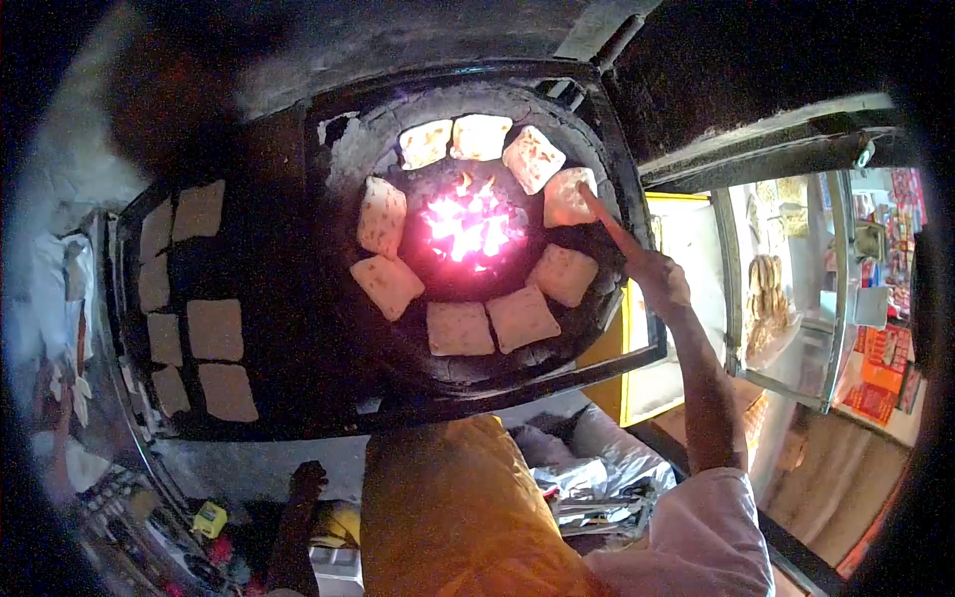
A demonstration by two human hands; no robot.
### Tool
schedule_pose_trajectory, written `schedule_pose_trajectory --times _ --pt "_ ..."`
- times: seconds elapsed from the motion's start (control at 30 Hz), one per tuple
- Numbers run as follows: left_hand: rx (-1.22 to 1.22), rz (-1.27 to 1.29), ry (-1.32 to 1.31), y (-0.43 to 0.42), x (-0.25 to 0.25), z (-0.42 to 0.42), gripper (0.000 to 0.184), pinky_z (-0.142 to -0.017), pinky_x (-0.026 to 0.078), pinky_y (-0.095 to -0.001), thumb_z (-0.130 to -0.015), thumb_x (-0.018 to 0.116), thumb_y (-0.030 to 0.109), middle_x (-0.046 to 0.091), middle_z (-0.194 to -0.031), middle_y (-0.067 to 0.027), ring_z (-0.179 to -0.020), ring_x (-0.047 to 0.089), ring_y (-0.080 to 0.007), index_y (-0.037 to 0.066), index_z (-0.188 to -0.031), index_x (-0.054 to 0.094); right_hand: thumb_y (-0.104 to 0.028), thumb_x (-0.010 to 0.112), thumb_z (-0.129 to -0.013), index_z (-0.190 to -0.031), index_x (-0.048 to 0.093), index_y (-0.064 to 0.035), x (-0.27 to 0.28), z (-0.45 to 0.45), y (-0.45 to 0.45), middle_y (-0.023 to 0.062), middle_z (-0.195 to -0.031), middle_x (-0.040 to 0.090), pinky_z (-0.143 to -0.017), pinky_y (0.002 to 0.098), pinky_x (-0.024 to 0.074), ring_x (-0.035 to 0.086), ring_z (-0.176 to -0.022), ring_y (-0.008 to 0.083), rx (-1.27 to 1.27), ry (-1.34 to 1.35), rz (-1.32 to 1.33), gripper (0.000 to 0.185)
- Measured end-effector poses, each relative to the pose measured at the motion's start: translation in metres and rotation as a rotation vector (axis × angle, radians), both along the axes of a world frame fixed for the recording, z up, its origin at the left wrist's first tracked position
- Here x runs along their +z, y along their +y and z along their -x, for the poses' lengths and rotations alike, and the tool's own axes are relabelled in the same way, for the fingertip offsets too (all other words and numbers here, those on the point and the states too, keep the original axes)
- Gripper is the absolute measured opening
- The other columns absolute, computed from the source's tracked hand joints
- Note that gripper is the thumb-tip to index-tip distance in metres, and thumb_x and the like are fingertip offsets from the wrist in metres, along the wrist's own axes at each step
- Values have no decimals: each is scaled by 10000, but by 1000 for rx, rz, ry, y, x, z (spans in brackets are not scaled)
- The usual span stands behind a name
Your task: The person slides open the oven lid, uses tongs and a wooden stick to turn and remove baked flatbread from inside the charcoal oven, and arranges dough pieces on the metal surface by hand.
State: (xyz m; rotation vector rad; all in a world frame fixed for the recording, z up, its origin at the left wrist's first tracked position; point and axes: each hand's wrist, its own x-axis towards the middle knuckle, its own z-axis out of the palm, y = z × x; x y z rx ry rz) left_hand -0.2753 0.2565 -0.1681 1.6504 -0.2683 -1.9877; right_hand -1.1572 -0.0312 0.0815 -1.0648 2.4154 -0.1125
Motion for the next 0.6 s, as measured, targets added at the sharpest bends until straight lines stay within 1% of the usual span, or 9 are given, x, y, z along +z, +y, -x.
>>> schedule_pose_trajectory --times 0.13,0.2,0.27,0.33,0.4,0.5,0.53,0.57,0.6 --pt "-44 48 -118 -19 36 21 392 -619 528 -348 -889 711 214 720 -1023 -88 -818 720 -256 107 -1257 626 -324 717 -910 -1115 678 -47 21 -15 9 121 -974 734 -783 380 537 694 -868 252 49 -37 37 346" --pt "-278 -150 -407 -36 41 27 372 -612 530 -350 -909 701 239 720 -1028 -79 -834 722 -245 112 -1252 631 -331 712 -903 -1135 668 -51 39 -26 19 163 -1040 719 -797 405 533 695 -934 310 117 153 18 366" --pt "-272 -112 -390 -46 57 39 358 -605 526 -347 -922 694 259 720 -1025 -73 -833 722 -233 114 -1244 636 -324 706 -904 -1148 663 -55 64 -39 39 183 -1077 709 -807 419 529 693 -976 336 96 216 -33 366" --pt "-267 -75 -370 -55 64 51 346 -597 522 -345 -934 688 278 720 -1021 -67 -831 722 -221 116 -1237 642 -452 703 -912 -1065 647 -80 79 -40 79 159 -864 704 -756 453 553 689 -828 373 149 76 18 406" --pt "-329 -120 -385 -62 65 61 328 -596 518 -341 -948 681 299 718 -1018 -57 -850 720 -204 117 -1219 654 -381 725 -916 -1032 663 -66 73 -39 113 158 -877 707 -726 424 557 701 -833 346 260 20 42 341" --pt "-300 -107 -344 -74 70 88 323 -598 520 -340 -945 687 296 717 -1021 -53 -871 716 -204 108 -1206 660 -265 717 -943 -969 700 -10 62 -39 129 112 -861 728 -667 357 552 695 -758 215 238 -123 -75 257" --pt "-306 -107 -336 -71 45 81 323 -598 520 -340 -945 687 296 717 -1021 -53 -871 716 -204 108 -1206 660 -250 718 -943 -965 702 1 51 -36 134 108 -837 724 -649 345 549 686 -735 192 279 -126 -60 252" --pt "-513 307 -366 -58 -4 59 323 -598 521 -340 -945 689 293 717 -1022 -53 -871 713 -204 104 -1206 660 -250 718 -943 -965 702 1 38 -34 133 108 -837 724 -649 345 549 686 -735 192 275 -120 -63 252" --pt "-622 512 -371 -56 -9 58 323 -597 521 -340 -946 690 291 717 -1023 -52 -871 711 -204 103 -1206 660 -245 715 -945 -972 703 5 24 -33 129 105 -813 714 -635 336 548 680 -719 182 126 -288 -42 251"
